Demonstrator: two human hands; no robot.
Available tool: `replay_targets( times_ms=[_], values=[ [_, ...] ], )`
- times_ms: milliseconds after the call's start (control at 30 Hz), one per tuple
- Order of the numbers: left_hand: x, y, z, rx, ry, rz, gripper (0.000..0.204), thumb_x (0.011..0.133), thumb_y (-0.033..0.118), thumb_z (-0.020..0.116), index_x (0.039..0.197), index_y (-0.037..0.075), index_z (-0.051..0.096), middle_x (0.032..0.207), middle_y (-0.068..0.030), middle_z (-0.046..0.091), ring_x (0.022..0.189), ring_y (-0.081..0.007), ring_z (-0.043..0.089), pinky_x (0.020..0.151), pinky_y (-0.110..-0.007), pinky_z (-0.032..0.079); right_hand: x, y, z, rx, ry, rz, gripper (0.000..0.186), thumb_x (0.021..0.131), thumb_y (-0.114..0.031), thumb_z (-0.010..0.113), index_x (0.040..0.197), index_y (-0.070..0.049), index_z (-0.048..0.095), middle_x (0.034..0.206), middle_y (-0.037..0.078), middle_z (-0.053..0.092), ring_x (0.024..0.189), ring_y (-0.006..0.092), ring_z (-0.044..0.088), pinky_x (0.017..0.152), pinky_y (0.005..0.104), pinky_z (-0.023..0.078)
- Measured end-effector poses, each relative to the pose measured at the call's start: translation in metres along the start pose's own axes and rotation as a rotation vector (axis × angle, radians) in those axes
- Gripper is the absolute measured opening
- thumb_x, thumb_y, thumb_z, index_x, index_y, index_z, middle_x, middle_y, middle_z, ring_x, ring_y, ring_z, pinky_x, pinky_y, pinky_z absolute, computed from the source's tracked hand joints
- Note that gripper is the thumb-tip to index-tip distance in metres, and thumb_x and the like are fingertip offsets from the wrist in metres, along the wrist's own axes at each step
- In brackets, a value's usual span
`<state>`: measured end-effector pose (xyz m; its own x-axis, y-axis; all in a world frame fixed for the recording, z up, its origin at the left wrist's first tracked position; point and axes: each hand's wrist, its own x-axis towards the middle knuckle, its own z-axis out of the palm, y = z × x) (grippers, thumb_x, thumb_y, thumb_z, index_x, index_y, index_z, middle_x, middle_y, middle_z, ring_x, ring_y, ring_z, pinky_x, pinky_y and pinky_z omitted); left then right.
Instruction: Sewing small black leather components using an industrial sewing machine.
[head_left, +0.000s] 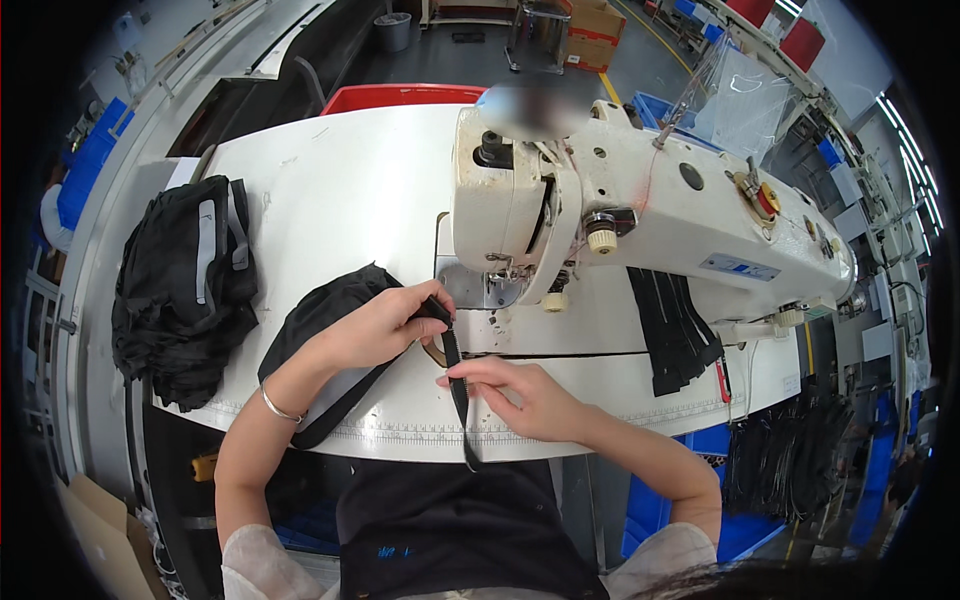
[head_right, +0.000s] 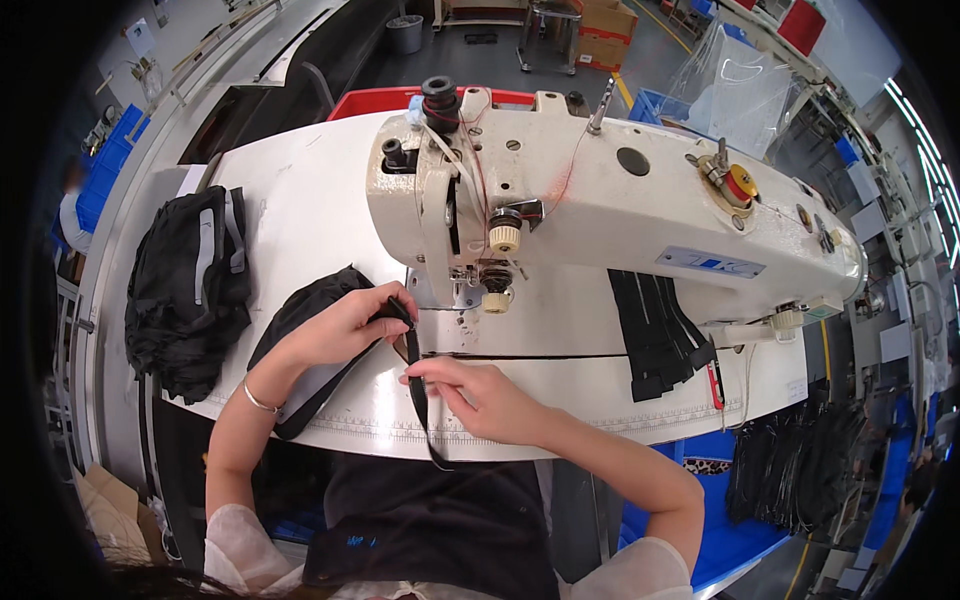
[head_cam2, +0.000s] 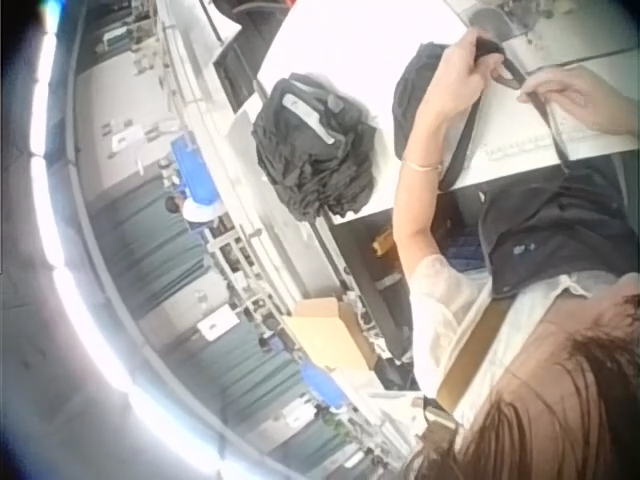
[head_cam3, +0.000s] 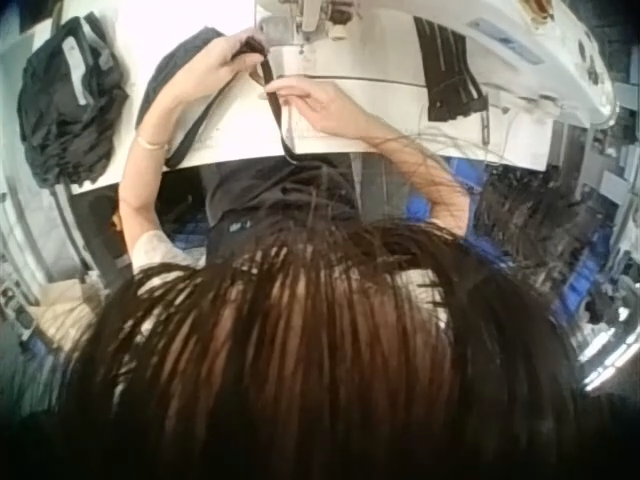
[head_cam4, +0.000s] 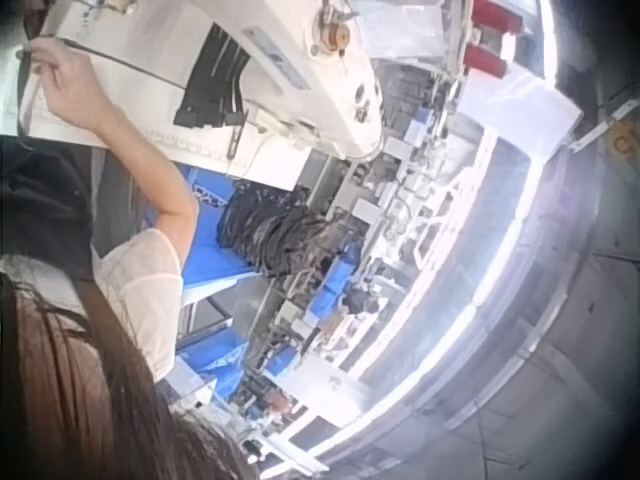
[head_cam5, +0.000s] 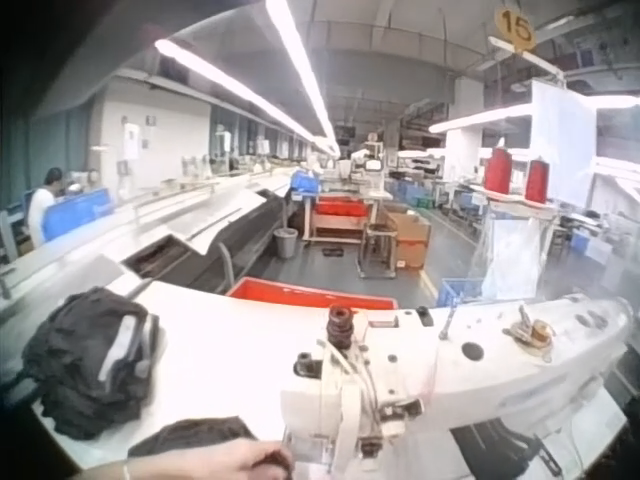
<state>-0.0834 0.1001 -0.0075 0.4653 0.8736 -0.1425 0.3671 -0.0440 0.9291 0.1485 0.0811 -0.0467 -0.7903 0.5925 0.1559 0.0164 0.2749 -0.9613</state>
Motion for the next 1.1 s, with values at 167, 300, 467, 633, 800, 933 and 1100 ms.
replay_targets(
  times_ms=[167, 300, 467, 633, 800, 933, 1100],
  values=[
    [0.023, -0.005, -0.002, 0.296, 0.234, 0.156, 0.017, 0.078, 0.000, 0.064, 0.093, -0.004, 0.056, 0.085, -0.0177, 0.059, 0.071, -0.0323, 0.057, 0.070, -0.037, 0.046, 0.014, 0.011, -0.020, -1.166, -0.035, -0.623, 0.033, 0.074, -0.005, 0.060, 0.106, 0.002, 0.059, 0.097, 0.014, 0.060, 0.091, 0.0246, 0.060, 0.076, 0.0327, 0.051],
    [0.056, -0.013, -0.001, 0.672, 0.462, 0.419, 0.025, 0.072, 0.001, 0.066, 0.097, 0.003, 0.063, 0.098, -0.0126, 0.062, 0.098, -0.0296, 0.054, 0.091, -0.037, 0.034, 0.033, 0.026, -0.032, -1.318, 0.054, -0.570, 0.033, 0.070, -0.009, 0.062, 0.100, 0.004, 0.063, 0.102, 0.013, 0.061, 0.096, 0.0248, 0.059, 0.076, 0.0350, 0.052],
    [0.087, -0.057, -0.002, -0.263, 0.192, 0.169, 0.039, 0.076, 0.001, 0.066, 0.114, 0.001, 0.058, 0.114, -0.0162, 0.060, 0.114, -0.0278, 0.051, 0.099, -0.039, 0.037, 0.024, 0.025, -0.048, -1.270, 0.083, -0.510, 0.035, 0.071, -0.011, 0.059, 0.102, 0.005, 0.062, 0.106, 0.017, 0.061, 0.095, 0.0273, 0.060, 0.076, 0.0377, 0.052],
    [0.089, -0.067, 0.005, -0.417, 0.131, 0.146, 0.041, 0.075, 0.001, 0.067, 0.114, 0.000, 0.057, 0.118, -0.0179, 0.056, 0.114, -0.0310, 0.050, 0.098, -0.037, 0.039, 0.014, 0.024, -0.053, -1.394, -0.004, -0.488, 0.036, 0.074, -0.012, 0.057, 0.108, -0.006, 0.067, 0.105, 0.009, 0.062, 0.105, 0.0243, 0.057, 0.090, 0.0398, 0.045],
    [0.083, -0.065, 0.001, 0.092, 0.241, 0.314, 0.041, 0.075, 0.003, 0.068, 0.114, 0.001, 0.057, 0.119, -0.0180, 0.055, 0.114, -0.0319, 0.050, 0.098, -0.037, 0.039, 0.014, 0.035, -0.050, -1.295, 0.006, -0.484, 0.036, 0.073, -0.011, 0.058, 0.108, -0.006, 0.067, 0.106, 0.009, 0.063, 0.105, 0.0252, 0.057, 0.092, 0.0394, 0.045],
    [0.073, -0.046, -0.005, 0.516, 0.321, 0.465, 0.041, 0.074, 0.005, 0.068, 0.113, 0.001, 0.057, 0.119, -0.0180, 0.054, 0.113, -0.0326, 0.050, 0.097, -0.037, 0.040, 0.019, 0.013, -0.046, -1.345, -0.051, -0.418, 0.038, 0.072, -0.011, 0.059, 0.108, -0.001, 0.064, 0.108, 0.013, 0.062, 0.108, 0.0268, 0.057, 0.094, 0.0399, 0.044],
    [0.016, 0.018, 0.000, 0.878, 0.342, 0.265, 0.044, 0.072, 0.013, 0.072, 0.112, 0.000, 0.057, 0.115, -0.0175, 0.053, 0.109, -0.0334, 0.050, 0.092, -0.039, 0.042, -0.005, 0.001, -0.030, -1.266, -0.179, -0.559, 0.036, 0.075, -0.012, 0.053, 0.103, 0.009, 0.061, 0.110, 0.023, 0.060, 0.106, 0.0336, 0.059, 0.095, 0.0430, 0.046]
  ],
)
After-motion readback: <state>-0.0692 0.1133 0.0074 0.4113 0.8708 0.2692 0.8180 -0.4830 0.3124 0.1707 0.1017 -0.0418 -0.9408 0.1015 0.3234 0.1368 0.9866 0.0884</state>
